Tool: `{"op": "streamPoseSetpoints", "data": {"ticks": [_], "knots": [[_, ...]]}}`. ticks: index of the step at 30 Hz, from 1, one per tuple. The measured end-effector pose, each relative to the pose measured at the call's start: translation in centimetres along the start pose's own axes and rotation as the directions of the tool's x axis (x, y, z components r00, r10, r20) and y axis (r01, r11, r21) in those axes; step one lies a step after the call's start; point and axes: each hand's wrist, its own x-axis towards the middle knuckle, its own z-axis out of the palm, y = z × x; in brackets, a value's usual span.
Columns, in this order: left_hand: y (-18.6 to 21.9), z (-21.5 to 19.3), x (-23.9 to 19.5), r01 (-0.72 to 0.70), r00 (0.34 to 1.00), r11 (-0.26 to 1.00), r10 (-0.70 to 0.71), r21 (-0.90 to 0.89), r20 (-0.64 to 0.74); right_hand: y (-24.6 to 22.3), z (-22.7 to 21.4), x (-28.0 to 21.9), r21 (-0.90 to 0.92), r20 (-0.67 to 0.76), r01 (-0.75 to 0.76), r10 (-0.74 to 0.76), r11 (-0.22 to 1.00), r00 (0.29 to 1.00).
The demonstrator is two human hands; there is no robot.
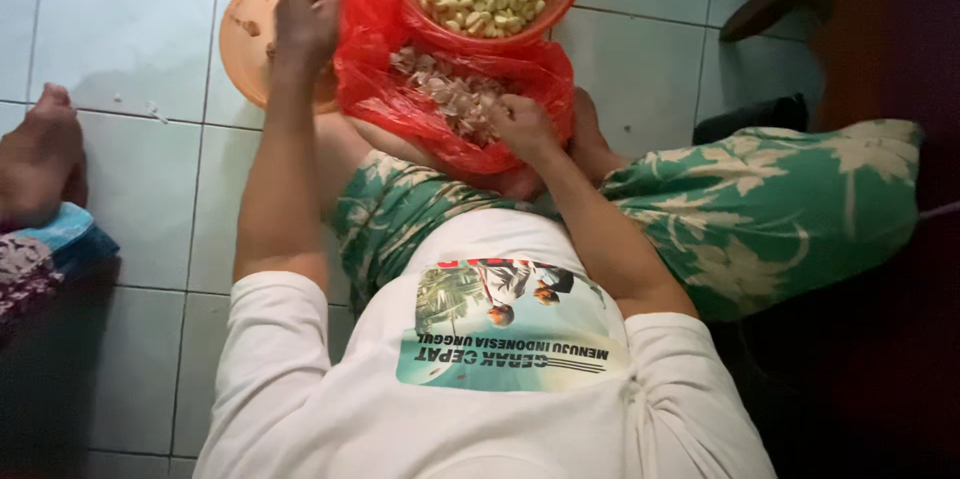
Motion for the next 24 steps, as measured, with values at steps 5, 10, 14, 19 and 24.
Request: {"op": "streamPoseSetpoints", "data": {"ticks": [5, 10, 14, 19, 24], "knots": [[-11.9, -0.5, -3.3, 0.165, 0.976, 0.85, -0.212, 0.5, 0.038, 0.6, 0.2, 0.5, 0.082, -0.059, 0.09, -0.085, 0.993, 0.995], [-10.1, 1.5, -4.8, 0.26, 0.917, 0.797, -0.381, 0.546, 0.12, 1.8, 0.9, 1.4, 0.096, -0.118, -0.021, 0.032, 0.995, 0.992], [-13.0, 6.0, -3.2, 0.307, 0.852, 0.804, -0.47, 0.509, 0.229, 0.0, 0.7, 0.0, 0.073, -0.111, -0.015, 0.023, 0.997, 0.994], [-12.8, 6.9, -1.9, 0.275, 0.848, 0.81, -0.458, 0.519, 0.267, 1.2, 2.0, -0.1, -0.014, -0.145, 0.093, -0.094, 0.996, 0.985], [-11.5, 6.2, -2.7, 0.571, 0.773, 0.799, -0.6, 0.188, 0.203, 1.7, 2.8, 0.1, 0.036, -0.14, 0.06, -0.054, 0.998, 0.989]]}}
